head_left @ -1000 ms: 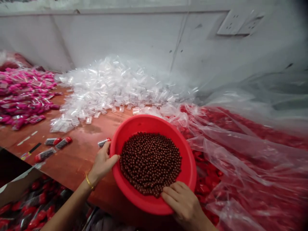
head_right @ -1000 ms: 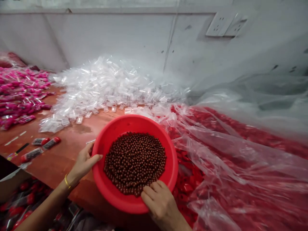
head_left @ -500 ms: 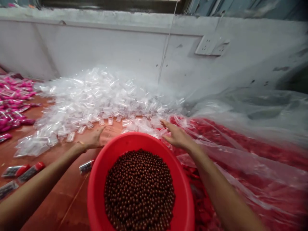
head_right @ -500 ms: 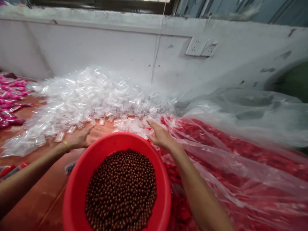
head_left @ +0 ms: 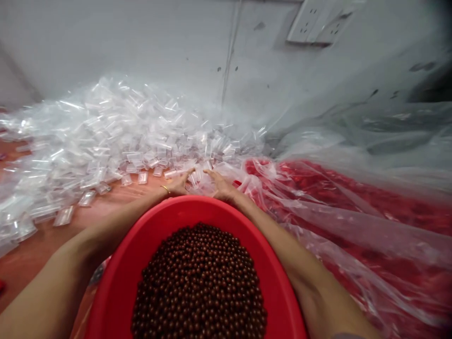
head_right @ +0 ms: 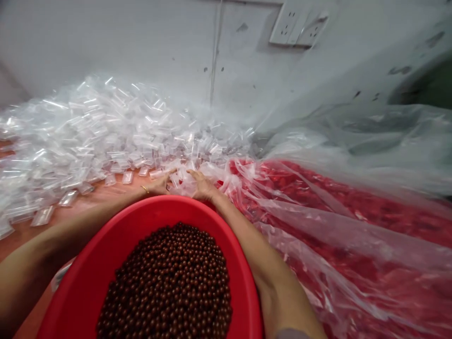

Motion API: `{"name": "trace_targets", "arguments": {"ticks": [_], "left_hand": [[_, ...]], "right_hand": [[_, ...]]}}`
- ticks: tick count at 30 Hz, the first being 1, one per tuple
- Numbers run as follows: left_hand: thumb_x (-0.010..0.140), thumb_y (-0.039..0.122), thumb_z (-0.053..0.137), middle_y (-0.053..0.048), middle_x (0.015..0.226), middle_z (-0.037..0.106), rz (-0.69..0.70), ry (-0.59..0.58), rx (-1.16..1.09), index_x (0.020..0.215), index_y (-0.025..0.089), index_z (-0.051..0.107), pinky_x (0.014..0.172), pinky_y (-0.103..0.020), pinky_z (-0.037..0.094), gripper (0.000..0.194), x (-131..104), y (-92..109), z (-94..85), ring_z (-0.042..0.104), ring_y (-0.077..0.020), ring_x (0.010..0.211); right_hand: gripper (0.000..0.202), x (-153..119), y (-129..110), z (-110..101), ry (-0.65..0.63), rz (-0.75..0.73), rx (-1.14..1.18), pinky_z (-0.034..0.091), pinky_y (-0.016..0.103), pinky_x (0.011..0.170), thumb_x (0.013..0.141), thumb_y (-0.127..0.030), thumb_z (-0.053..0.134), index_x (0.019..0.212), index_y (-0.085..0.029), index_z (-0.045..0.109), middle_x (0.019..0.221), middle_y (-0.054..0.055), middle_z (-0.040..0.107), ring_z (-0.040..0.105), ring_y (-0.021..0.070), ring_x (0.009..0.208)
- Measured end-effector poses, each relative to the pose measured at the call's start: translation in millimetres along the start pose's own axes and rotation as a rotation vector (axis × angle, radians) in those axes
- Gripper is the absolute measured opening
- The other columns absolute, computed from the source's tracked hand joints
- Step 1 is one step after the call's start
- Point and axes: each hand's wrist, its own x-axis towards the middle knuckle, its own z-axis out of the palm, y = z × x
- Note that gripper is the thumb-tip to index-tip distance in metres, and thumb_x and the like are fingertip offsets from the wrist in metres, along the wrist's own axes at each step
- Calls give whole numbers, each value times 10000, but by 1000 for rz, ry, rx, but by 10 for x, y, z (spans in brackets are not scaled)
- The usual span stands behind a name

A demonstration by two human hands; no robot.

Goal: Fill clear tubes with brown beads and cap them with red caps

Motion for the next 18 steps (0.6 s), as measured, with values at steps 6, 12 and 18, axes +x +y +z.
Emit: {"name": "trace_targets", "arguments": {"ticks": [6,12,18], "left_hand": [[577,199,706,-54,944,653,223,-277,-299,1380,179,294,623,-242,495,903,97,266,-206,604,-107,653],[657,278,668,-64,1073,642,440,-56,91,1240,173,496,673,-225,478,616,-316,1015,-438,599,-107,716],[823,354,509,-103,1240,595,536,-13,456,1362,207,386,795,-268,480,571,-1257,1135,-308,641,-185,909]], "right_hand": [[909,48,-1,-22,127,1,322,416,409,993,559,-254,768,1378,-219,375,1305,95,530,540,244,1155],[917,-112,-417,-551,109,-219,284,305,434,1092,518,-298,806,1348,-213,426,1419,81,441,418,266,1294],[811,-908,-1009,-582,29,-338,106,334,267,1067,584,-265,778,1327,-202,457,1357,10,520,468,171,1251]]}}
